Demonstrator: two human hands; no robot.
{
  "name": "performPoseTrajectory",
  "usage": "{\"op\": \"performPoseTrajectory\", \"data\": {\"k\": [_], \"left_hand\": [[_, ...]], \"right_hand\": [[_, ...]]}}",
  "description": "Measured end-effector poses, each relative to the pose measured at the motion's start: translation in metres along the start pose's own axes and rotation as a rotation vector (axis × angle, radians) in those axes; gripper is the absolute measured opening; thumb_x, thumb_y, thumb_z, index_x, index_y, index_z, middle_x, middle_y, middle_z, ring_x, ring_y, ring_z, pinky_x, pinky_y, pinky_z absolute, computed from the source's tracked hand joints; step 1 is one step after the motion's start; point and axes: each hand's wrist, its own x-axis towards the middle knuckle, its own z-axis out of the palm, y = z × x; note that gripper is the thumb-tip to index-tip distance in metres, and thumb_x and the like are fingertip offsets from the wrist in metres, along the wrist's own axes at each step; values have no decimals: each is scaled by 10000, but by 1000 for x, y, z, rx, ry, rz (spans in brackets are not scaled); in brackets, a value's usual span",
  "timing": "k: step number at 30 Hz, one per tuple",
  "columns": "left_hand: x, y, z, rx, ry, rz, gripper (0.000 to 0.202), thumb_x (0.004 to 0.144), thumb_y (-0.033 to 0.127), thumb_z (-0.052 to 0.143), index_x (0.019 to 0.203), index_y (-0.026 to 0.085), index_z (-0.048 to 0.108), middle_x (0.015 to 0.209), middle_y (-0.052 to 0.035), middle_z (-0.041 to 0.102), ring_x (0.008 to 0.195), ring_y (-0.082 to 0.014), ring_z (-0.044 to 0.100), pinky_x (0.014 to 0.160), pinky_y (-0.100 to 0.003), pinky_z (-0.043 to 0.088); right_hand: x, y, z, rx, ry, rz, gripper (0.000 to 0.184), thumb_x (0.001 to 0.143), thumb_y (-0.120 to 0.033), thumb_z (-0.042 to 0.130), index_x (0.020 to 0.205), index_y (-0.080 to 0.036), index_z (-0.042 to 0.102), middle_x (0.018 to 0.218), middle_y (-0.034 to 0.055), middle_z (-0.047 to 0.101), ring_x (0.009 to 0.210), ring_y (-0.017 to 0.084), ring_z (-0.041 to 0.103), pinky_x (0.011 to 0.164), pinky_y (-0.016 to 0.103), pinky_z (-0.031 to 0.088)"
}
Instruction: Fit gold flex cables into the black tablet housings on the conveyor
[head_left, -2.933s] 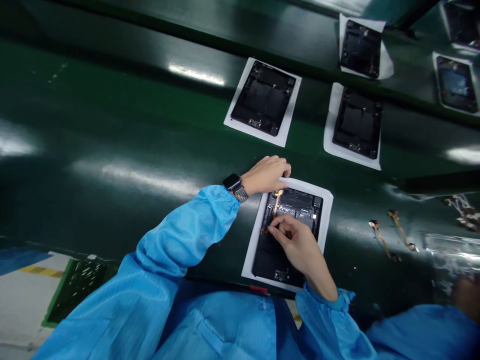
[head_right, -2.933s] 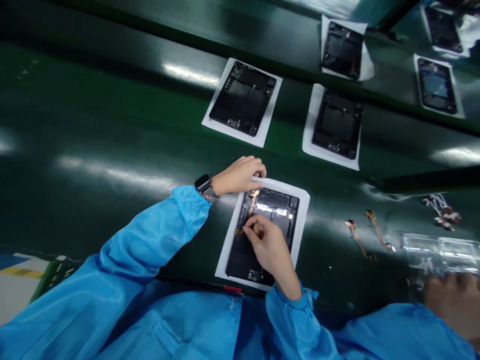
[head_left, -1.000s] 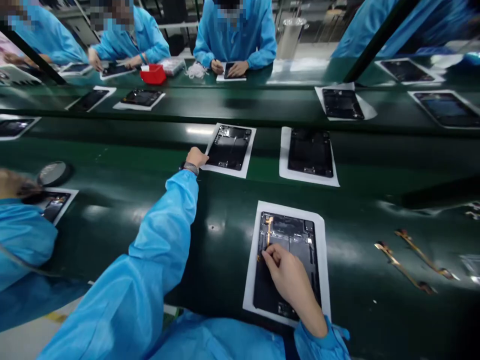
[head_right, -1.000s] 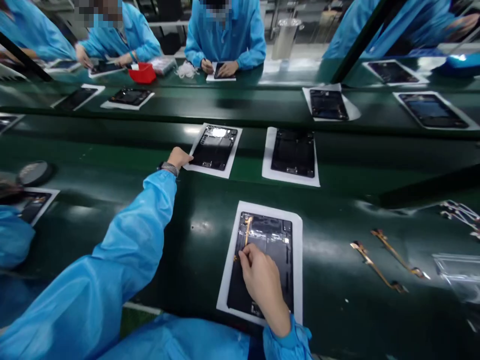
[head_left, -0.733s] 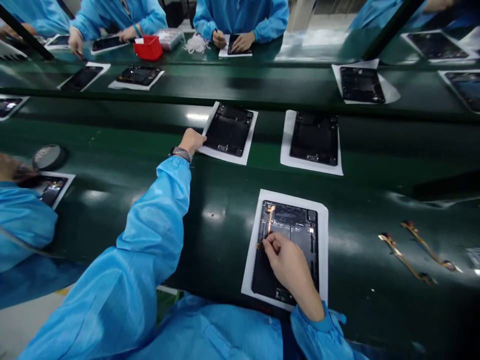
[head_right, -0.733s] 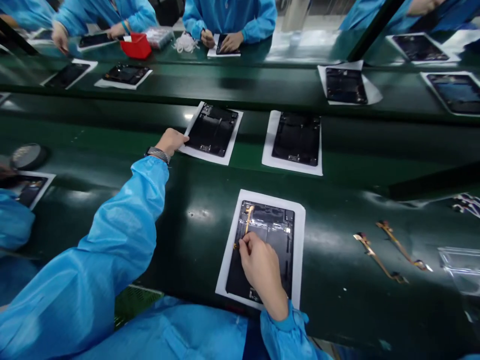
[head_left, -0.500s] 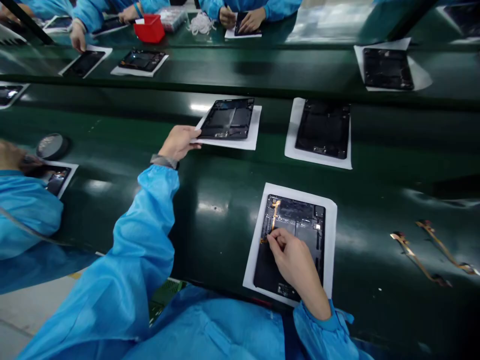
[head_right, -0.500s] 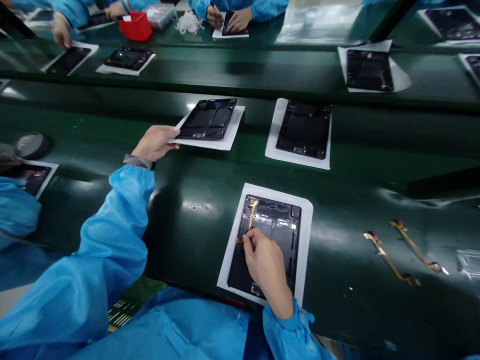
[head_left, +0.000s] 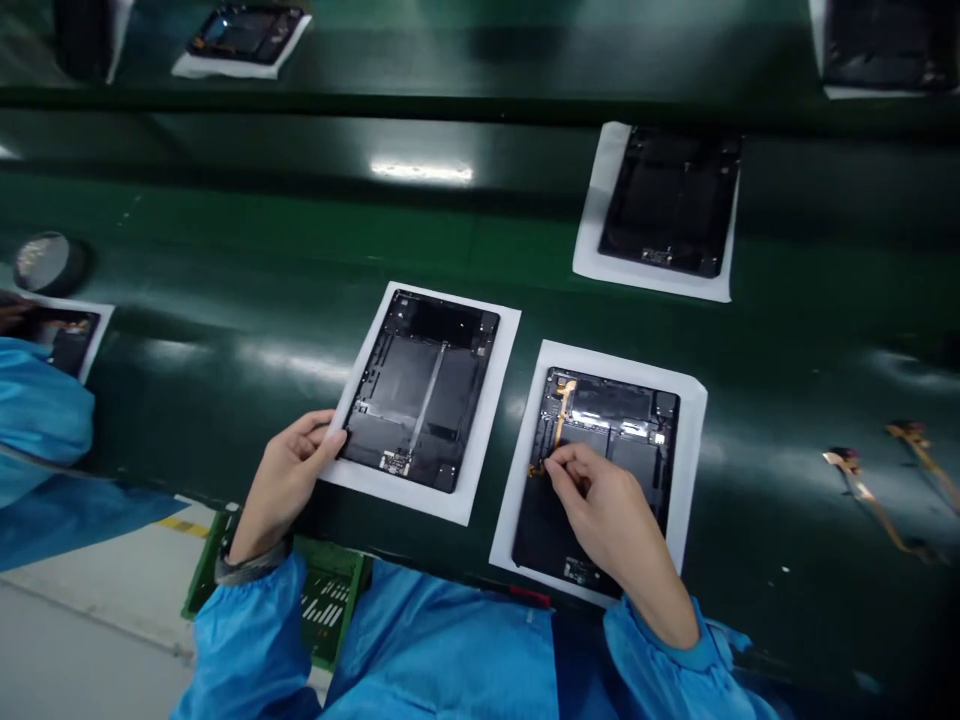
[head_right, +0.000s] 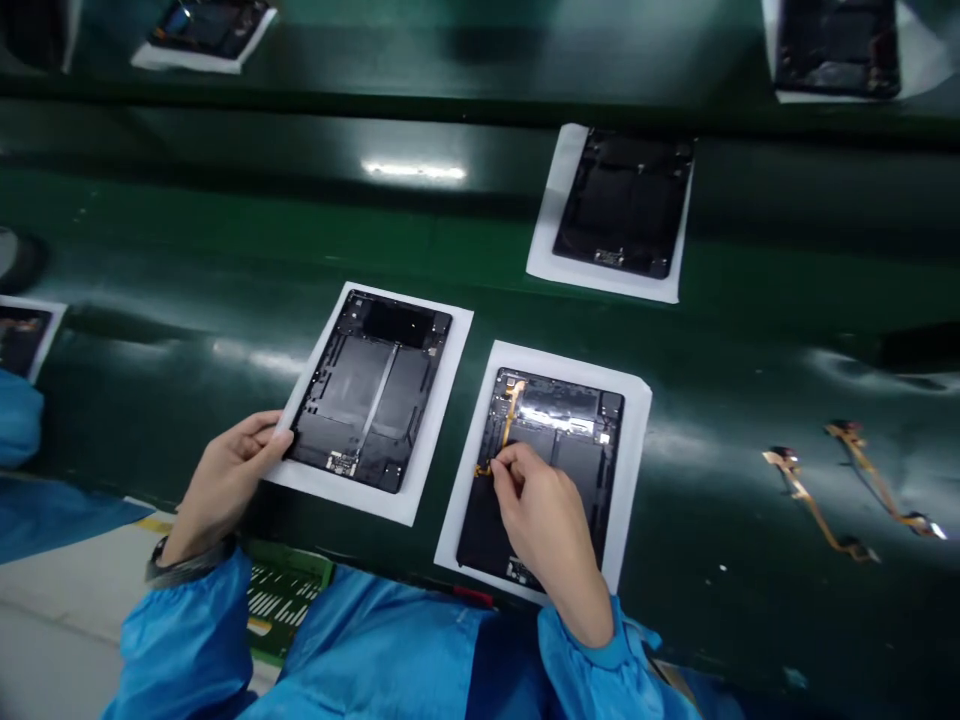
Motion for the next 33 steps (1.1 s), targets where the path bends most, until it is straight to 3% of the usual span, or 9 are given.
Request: {"op": "performPoseTrajectory", "data": {"k": [4,7,9,11,15,18,21,26,33], "left_hand": [[1,11,-10,389,-13,128,352,836,528,628,1082,277,644,845,-20,698,767,-239,655,652,-323,519],[5,35,-6,723,150,375,289,869,519,566,1038,304,661,889,-31,662,775,-258,614,716,-398,509],[6,52,10,769,203,559,244,894,460,550,1069,321,647,949,-34,643,812,-259,603,766,-424,506],[5,66,37,719,47,726,203,922,372,535,1088,320,638,1002,-35,639,878,-246,611,807,-408,513],[3,72,102,762,-500,997,188,970,231,475,1049,225,645,971,-61,624,887,-205,601,786,-349,512],[6,62,136,881,-602,1144,178,972,188,469,996,160,643,899,-65,583,832,-196,574,739,-337,497],[12,52,146,909,-609,1188,194,976,174,450,990,143,640,882,-61,559,814,-191,552,709,-329,484],[20,45,144,797,-596,1166,227,977,150,424,1056,155,636,877,-48,573,800,-166,544,705,-303,484],[22,38,151,761,-543,1137,234,974,166,430,984,179,664,831,-37,576,764,-153,535,684,-294,471]], "right_hand": [[0,0,-1,20,-13,21,243,946,-405,447,835,-225,566,551,-34,529,487,157,499,508,268,316],[-1,-1,-2,34,-10,25,236,939,-407,457,845,-222,570,573,-28,539,505,158,506,521,269,335],[-1,-1,-2,47,-13,35,228,935,-405,462,852,-221,569,587,-24,547,517,160,512,531,269,344],[-1,-2,-3,66,-24,47,227,934,-404,462,859,-219,570,602,-19,553,524,161,513,536,270,349],[0,-1,-4,89,-35,40,222,933,-392,467,850,-214,570,573,-35,488,519,156,476,538,268,343],[0,0,-4,106,-44,34,204,933,-373,472,843,-216,567,559,-48,449,517,150,453,532,265,327],[0,0,-4,127,-50,38,188,932,-352,474,838,-217,565,576,-43,471,530,150,463,533,264,322],[1,-1,-6,143,-69,45,174,938,-327,469,848,-221,574,586,-42,490,531,145,472,532,262,329],[4,-2,-9,177,-95,60,209,937,-349,467,839,-210,588,585,-32,506,522,144,467,516,264,341]]}}
